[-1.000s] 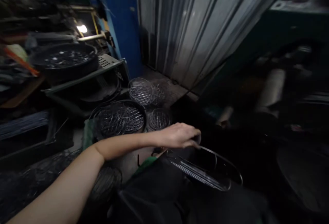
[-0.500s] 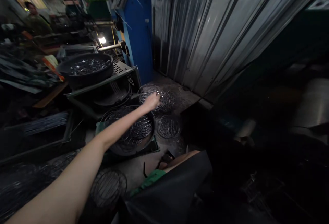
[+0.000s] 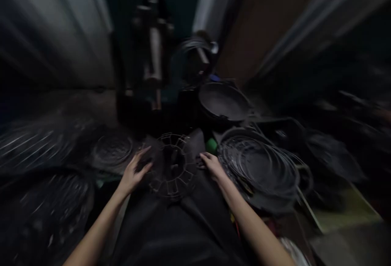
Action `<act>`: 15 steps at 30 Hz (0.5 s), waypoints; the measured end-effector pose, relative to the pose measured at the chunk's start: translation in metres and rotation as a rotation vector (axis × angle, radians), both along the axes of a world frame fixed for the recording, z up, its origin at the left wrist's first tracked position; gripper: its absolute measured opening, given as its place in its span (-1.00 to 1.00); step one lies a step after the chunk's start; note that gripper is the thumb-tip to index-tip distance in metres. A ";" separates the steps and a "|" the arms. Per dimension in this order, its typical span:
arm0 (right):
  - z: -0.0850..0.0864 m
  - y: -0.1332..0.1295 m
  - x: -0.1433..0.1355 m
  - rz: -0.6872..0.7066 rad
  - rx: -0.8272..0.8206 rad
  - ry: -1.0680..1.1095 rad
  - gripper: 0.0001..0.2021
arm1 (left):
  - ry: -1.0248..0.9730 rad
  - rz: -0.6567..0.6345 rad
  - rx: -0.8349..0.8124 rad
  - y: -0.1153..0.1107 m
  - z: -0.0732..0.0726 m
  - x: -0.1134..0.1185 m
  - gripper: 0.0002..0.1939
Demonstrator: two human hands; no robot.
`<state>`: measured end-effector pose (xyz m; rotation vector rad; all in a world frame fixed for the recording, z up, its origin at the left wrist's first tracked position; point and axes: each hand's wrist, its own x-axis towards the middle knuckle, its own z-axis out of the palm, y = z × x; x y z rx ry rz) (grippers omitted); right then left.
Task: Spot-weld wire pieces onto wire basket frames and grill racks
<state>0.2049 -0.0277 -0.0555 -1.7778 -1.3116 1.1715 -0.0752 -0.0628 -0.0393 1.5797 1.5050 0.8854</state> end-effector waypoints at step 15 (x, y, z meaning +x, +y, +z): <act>-0.016 -0.001 0.228 -0.444 -0.143 -0.964 -0.66 | 0.301 0.182 0.059 0.019 -0.009 0.042 -0.44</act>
